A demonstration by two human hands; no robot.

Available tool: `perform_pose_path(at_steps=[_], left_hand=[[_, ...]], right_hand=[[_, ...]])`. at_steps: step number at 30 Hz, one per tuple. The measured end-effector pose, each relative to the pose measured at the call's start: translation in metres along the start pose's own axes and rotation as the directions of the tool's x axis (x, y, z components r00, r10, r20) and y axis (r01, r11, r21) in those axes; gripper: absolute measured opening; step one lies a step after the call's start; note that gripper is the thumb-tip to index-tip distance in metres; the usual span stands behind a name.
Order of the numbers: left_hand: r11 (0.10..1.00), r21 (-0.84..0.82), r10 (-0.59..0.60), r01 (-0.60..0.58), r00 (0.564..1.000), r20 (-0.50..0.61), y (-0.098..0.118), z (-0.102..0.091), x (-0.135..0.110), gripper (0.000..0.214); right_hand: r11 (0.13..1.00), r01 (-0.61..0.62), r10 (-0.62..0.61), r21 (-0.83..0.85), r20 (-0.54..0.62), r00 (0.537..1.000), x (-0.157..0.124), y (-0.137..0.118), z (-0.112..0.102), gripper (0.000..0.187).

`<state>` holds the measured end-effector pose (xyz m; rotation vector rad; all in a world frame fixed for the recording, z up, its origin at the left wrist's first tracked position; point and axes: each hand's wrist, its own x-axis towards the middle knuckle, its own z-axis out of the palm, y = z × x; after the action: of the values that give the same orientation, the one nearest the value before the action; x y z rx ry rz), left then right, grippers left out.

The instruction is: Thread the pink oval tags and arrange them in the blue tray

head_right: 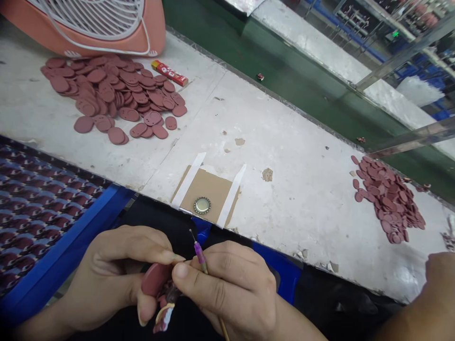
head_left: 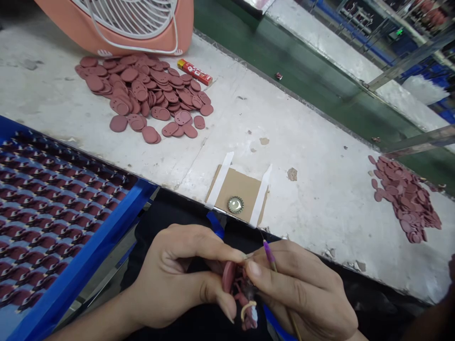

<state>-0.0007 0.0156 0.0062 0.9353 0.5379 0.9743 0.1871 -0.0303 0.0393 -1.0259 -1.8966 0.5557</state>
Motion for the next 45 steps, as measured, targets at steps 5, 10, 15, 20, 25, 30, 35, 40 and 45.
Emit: perform_pose_path(at_steps=[5, 10, 15, 20, 25, 30, 35, 40, 45], left_hand=[[1.0, -0.013, 0.025, -0.025, 1.0, 0.004, -0.001, 0.0, 0.001, 0.036], [1.0, -0.004, 0.015, -0.015, 1.0, -0.01, 0.001, 0.002, 0.001, 0.035], [0.998, 0.022, -0.051, 0.051, 0.998, -0.029, 0.004, 0.001, 0.001, 0.028], [0.998, 0.013, -0.055, 0.055, 0.998, -0.028, 0.003, 0.0, 0.002, 0.028], [0.999, 0.008, -0.045, 0.045, 0.999, -0.014, 0.001, -0.001, 0.001, 0.029], [0.999, 0.0, -0.043, 0.043, 0.999, -0.026, 0.0, -0.002, 0.002, 0.028], [0.998, 0.013, -0.053, 0.054, 0.998, -0.038, -0.001, -0.003, 0.001, 0.028], [0.999, 0.011, -0.036, 0.036, 0.999, -0.033, -0.002, -0.003, 0.001, 0.028], [0.998, -0.032, -0.053, 0.053, 0.998, -0.021, -0.001, -0.001, 0.003, 0.032]], right_hand=[[1.0, 0.01, -0.01, 0.021, 0.011, 1.0, -0.002, 0.002, 0.0, 0.023], [0.999, 0.035, -0.036, 0.039, 0.028, 0.999, 0.0, 0.004, 0.001, 0.021], [0.997, 0.062, -0.063, 0.042, 0.041, 0.997, 0.002, 0.004, -0.002, 0.022], [0.996, 0.078, -0.081, 0.05, 0.058, 0.995, 0.001, 0.006, -0.003, 0.02], [0.995, 0.07, -0.076, 0.073, 0.087, 0.993, 0.002, 0.007, -0.004, 0.021], [0.995, 0.073, -0.079, 0.064, 0.1, 0.992, 0.004, 0.007, -0.004, 0.021], [0.995, 0.072, -0.079, 0.073, 0.107, 0.991, 0.005, 0.008, -0.004, 0.019], [0.995, 0.076, -0.083, 0.064, 0.11, 0.991, 0.004, 0.01, -0.004, 0.019], [0.996, 0.06, -0.067, 0.073, 0.103, 0.992, 0.003, 0.01, -0.002, 0.02]])
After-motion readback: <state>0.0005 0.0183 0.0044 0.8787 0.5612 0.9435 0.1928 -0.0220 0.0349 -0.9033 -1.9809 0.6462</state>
